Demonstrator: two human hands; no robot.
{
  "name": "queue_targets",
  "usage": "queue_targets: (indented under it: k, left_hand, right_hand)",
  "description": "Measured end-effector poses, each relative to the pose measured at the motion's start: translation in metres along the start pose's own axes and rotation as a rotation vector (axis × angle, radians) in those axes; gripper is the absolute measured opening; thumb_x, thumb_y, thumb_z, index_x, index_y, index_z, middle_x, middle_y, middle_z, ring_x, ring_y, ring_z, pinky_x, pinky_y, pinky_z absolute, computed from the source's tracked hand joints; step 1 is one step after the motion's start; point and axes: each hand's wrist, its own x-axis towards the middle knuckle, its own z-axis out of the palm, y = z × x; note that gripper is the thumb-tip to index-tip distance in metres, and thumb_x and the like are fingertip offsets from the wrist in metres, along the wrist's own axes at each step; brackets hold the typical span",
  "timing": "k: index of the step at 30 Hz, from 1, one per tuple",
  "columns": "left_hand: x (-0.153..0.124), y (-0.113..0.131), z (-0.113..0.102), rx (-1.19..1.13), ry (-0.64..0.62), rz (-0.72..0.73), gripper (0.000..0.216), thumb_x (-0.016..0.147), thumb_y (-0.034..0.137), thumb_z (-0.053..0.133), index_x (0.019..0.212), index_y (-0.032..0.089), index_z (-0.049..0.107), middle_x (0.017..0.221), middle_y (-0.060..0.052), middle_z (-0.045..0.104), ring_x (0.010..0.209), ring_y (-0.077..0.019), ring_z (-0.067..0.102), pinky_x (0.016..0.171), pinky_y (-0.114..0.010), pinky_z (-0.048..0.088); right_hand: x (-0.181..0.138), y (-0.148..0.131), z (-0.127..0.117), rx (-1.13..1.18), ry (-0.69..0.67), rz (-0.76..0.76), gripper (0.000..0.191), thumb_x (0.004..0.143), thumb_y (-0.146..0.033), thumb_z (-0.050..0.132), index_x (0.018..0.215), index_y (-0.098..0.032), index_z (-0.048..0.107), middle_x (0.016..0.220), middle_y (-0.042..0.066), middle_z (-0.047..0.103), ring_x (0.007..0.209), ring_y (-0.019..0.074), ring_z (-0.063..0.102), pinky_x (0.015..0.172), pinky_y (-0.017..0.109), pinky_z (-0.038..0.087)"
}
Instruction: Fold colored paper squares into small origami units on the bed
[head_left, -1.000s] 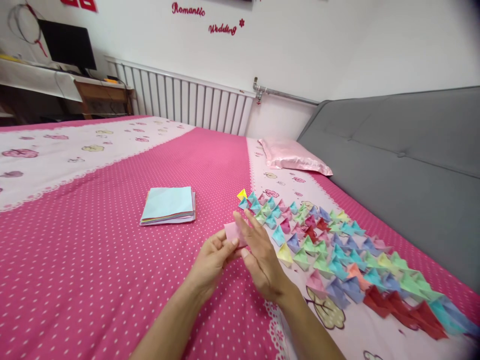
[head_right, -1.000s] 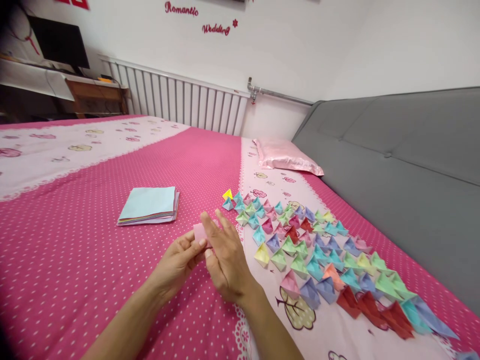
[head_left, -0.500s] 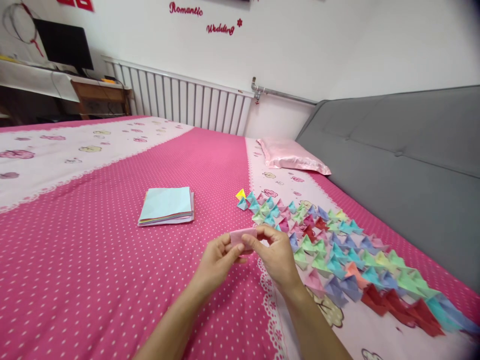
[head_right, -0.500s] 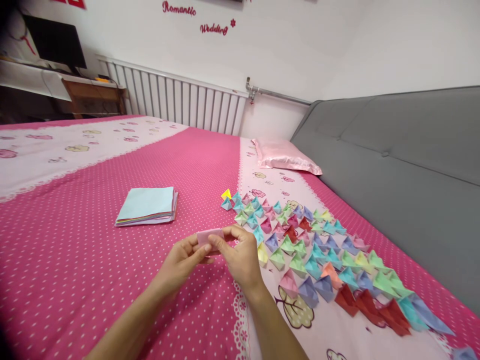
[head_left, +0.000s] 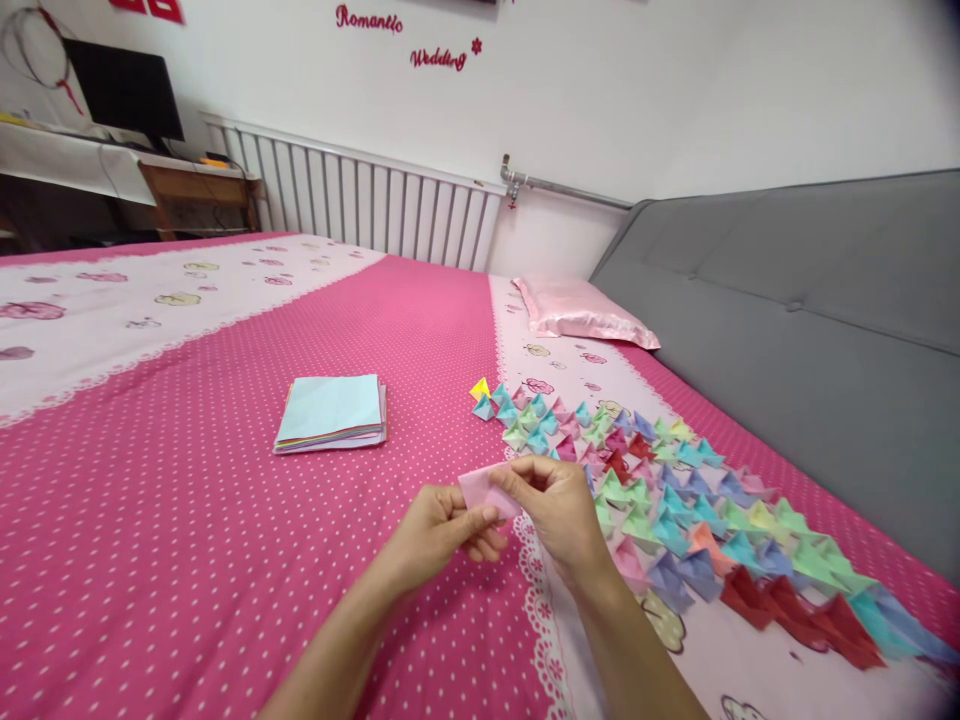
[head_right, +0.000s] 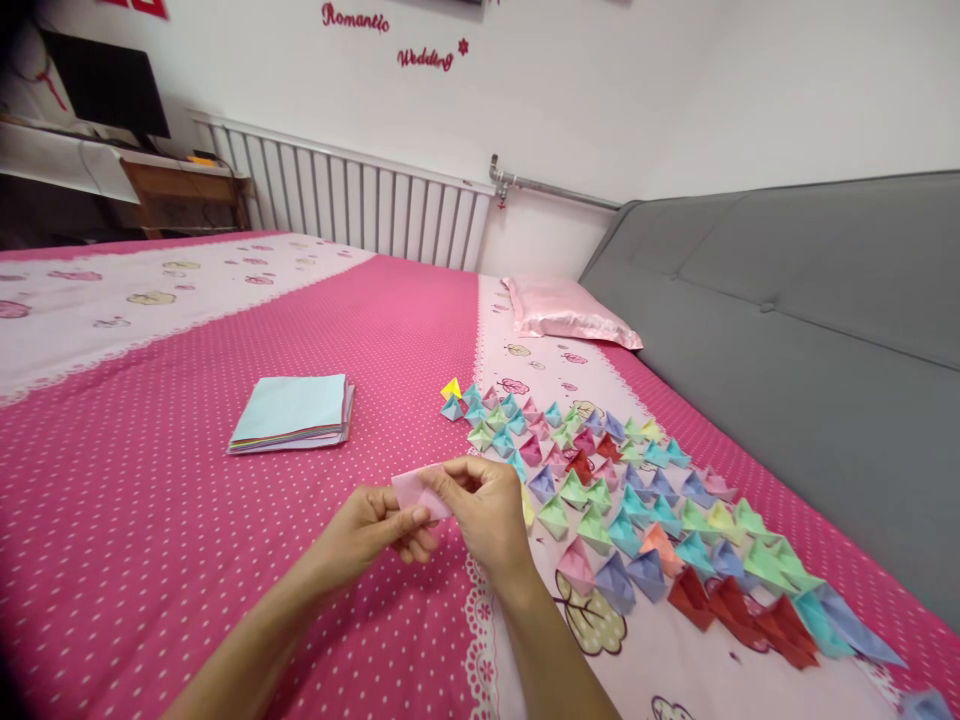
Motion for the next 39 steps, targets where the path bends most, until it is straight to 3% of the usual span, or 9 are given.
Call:
queue_targets:
  k: [5,15,22,26,29,34,39]
  left_hand:
    - [-0.001,0.001,0.002,-0.059,-0.015,-0.062,0.027,0.069,0.037,0.063,0.061,0.010,0.063,0.056,-0.009,0.067,0.044,-0.0125,0.059,0.047,-0.021,0.047]
    - [-0.006,0.006,0.004,0.083,-0.014,0.086,0.026,0.071,0.035,0.061,0.061,0.012,0.067,0.055,-0.009,0.066,0.047,-0.0136,0.060,0.049,-0.021,0.047]
    - [-0.003,0.000,0.005,0.085,-0.012,0.077,0.029,0.073,0.036,0.058,0.063,0.011,0.067,0.058,-0.008,0.065,0.051,-0.0143,0.058,0.052,-0.023,0.045]
    - [0.000,-0.002,0.004,0.073,-0.024,0.130,0.026,0.073,0.036,0.058,0.067,0.011,0.064,0.056,-0.002,0.057,0.048,-0.0086,0.047,0.046,-0.019,0.033]
    - [0.001,-0.001,0.002,0.015,0.025,0.118,0.025,0.072,0.036,0.059,0.071,0.011,0.061,0.056,0.001,0.051,0.048,-0.0072,0.040,0.045,-0.018,0.027]
    - [0.002,-0.002,-0.001,0.041,0.100,0.066,0.034,0.070,0.040,0.060,0.052,0.011,0.053,0.047,0.004,0.038,0.044,-0.0055,0.030,0.043,-0.019,0.020]
    - [0.002,0.000,-0.003,-0.076,0.243,0.046,0.030,0.068,0.039,0.061,0.061,0.010,0.061,0.053,0.000,0.051,0.048,-0.0078,0.040,0.048,-0.019,0.028]
  right_hand:
    - [-0.001,0.003,0.003,-0.011,0.052,-0.043,0.025,0.071,-0.034,0.060,0.056,-0.014,0.056,0.050,-0.003,0.048,0.048,0.0082,0.040,0.046,0.021,0.033]
    - [-0.001,0.007,0.008,0.064,0.066,-0.010,0.030,0.070,-0.034,0.061,0.051,-0.016,0.047,0.047,-0.007,0.037,0.044,0.0066,0.032,0.043,0.020,0.027]
    - [0.002,0.008,0.003,0.030,0.044,-0.054,0.026,0.072,-0.032,0.060,0.054,-0.015,0.051,0.050,-0.005,0.043,0.047,0.0071,0.037,0.045,0.020,0.031]
    - [0.002,0.003,-0.003,-0.062,-0.006,-0.081,0.023,0.073,-0.032,0.059,0.058,-0.014,0.057,0.053,-0.002,0.051,0.049,0.0086,0.044,0.047,0.021,0.035]
    - [0.000,-0.001,-0.003,-0.137,-0.059,-0.097,0.021,0.073,-0.033,0.058,0.061,-0.015,0.061,0.055,-0.001,0.056,0.051,0.0098,0.048,0.049,0.022,0.037]
    - [-0.001,0.000,0.002,-0.242,-0.077,-0.139,0.020,0.073,-0.034,0.058,0.063,-0.017,0.065,0.059,0.000,0.057,0.056,0.0116,0.050,0.054,0.024,0.040]
    - [0.001,0.004,0.002,-0.108,-0.120,-0.037,0.023,0.075,-0.035,0.056,0.090,-0.018,0.062,0.082,0.004,0.063,0.069,0.0138,0.055,0.063,0.026,0.044]
